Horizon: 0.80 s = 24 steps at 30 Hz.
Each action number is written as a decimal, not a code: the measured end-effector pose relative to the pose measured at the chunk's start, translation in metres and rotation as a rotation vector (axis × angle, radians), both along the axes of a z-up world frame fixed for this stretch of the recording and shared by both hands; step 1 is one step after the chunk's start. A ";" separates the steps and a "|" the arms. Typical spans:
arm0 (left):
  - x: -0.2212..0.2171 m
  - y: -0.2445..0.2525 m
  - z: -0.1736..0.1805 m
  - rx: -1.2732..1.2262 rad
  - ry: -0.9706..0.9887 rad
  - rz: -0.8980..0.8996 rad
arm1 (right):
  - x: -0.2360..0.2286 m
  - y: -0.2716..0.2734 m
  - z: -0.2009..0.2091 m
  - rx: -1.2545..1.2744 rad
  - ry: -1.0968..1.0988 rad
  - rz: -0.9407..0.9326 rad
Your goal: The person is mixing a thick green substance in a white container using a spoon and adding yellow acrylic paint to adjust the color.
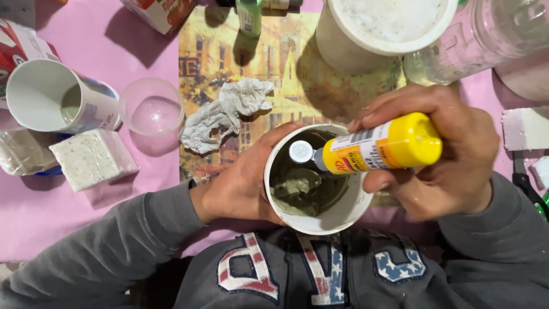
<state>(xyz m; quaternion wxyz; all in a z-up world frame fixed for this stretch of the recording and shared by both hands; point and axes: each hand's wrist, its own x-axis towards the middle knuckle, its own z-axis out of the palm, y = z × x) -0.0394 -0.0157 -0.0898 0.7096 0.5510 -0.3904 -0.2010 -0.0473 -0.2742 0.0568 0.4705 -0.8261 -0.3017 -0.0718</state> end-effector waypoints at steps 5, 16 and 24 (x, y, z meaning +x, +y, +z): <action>-0.001 0.001 0.002 0.120 -0.126 0.072 | 0.006 -0.002 -0.005 -0.031 -0.004 0.001; 0.000 0.000 0.003 0.157 -0.179 0.092 | 0.002 -0.004 -0.014 0.061 0.060 -0.036; 0.001 0.000 0.004 0.138 -0.125 0.077 | 0.005 -0.004 -0.018 0.240 0.136 0.015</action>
